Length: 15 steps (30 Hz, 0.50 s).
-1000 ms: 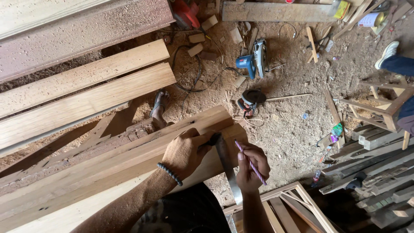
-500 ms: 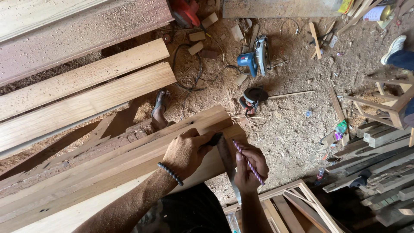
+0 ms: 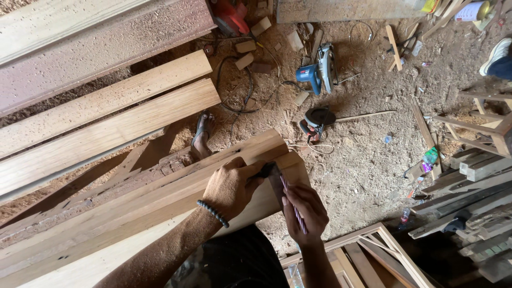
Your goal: The person marks a wooden board with a pencil and square, cuts the board using a circular saw, and then uses a router along the edge of the wood.
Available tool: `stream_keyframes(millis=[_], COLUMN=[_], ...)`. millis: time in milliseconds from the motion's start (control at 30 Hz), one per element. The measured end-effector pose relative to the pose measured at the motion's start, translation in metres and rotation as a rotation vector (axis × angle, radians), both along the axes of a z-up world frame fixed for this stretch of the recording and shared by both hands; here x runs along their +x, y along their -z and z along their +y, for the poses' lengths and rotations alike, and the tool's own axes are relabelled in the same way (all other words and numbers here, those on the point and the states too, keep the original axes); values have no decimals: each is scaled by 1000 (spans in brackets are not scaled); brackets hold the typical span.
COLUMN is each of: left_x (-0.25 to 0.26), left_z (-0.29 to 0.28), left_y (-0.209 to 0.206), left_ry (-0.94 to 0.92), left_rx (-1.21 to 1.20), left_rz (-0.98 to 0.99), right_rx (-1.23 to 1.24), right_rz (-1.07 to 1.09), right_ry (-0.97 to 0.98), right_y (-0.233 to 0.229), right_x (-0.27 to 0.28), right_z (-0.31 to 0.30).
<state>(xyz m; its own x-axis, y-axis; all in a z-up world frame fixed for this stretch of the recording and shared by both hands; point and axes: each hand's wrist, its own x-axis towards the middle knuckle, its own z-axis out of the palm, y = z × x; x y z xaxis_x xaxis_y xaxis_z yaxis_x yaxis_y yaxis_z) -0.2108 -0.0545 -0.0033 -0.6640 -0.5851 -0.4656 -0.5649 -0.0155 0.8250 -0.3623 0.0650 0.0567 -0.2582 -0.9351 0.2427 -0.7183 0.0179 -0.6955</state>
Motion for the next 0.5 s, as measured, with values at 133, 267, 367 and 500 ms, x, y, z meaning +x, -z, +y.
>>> stream_keyframes(millis=[133,267,367,500], left_x=[-1,-1,-3,-7], left_z=[-4,-2,-2,-3], left_y=[-3,0,1,-3], left_ry=[16,24,26,84], left_rx=[-7,-39,-60,-71], left_rz=[-12,-4,-15,-187], right_rx=[5,166,185,-103], right_rz=[39,64,55,-78], right_ry=[2,7,-16,-41], right_y=[-12,-7,15,59], right_x=[-2,-11,-31,-56], right_z=[45,85,73,-5])
